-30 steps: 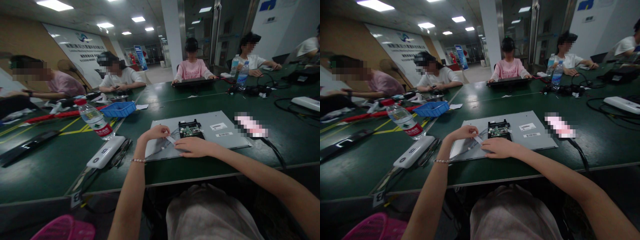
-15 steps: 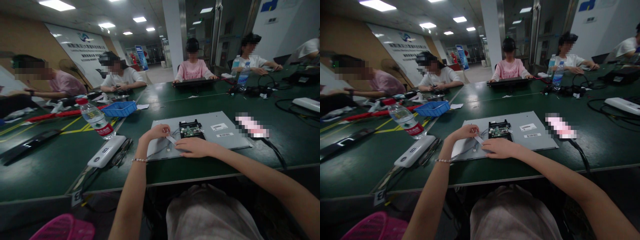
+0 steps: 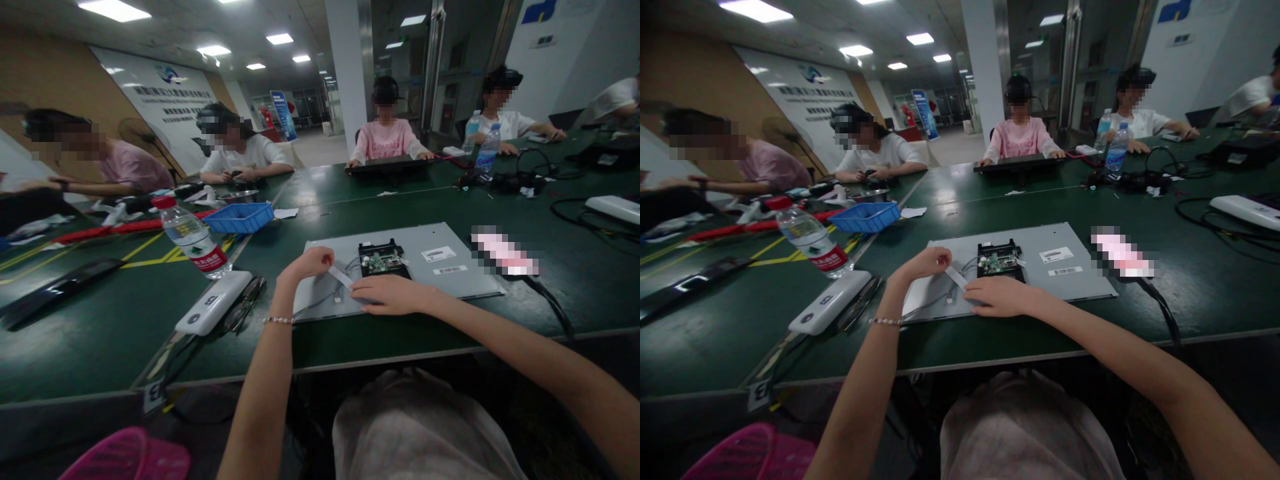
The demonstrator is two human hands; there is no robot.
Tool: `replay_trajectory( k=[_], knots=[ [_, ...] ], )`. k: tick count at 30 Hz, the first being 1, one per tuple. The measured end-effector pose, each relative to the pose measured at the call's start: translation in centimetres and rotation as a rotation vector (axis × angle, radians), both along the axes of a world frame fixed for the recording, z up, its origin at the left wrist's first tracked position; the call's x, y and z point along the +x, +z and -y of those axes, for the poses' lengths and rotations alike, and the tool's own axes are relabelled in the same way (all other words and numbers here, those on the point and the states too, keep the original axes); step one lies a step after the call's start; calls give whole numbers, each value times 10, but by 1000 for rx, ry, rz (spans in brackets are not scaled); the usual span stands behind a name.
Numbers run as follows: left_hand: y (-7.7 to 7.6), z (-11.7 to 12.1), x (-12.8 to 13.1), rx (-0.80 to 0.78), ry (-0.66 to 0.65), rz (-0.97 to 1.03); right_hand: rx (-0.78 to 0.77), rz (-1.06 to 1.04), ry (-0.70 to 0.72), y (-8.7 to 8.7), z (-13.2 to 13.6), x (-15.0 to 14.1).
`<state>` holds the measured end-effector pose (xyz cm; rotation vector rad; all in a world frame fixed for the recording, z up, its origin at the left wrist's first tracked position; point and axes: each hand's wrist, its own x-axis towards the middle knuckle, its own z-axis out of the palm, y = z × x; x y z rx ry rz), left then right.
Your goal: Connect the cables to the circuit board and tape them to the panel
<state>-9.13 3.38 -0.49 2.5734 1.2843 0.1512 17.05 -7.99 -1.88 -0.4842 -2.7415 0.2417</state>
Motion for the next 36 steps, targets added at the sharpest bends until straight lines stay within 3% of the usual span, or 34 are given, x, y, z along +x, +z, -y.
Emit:
replay_trajectory(
  k=[6,11,16,20,23,27,36],
  knots=[
    [4,1,-3,160,98,-4,-23,1,-38,-2,-2,4],
    [18,13,6,67,222,192,-55,-10,-56,0,1,6],
    [25,22,13,-171,43,94,-33,-48,-114,5,-6,10],
    [24,21,15,-323,-95,73,-42,-157,-346,9,-28,33],
    [22,18,13,-243,-100,82,-78,-256,-604,8,-47,62],
    [18,12,7,-64,12,30,-236,-242,-784,2,-63,93],
    [9,6,2,155,131,-64,-549,-99,-703,-4,-65,94]
  ],
)
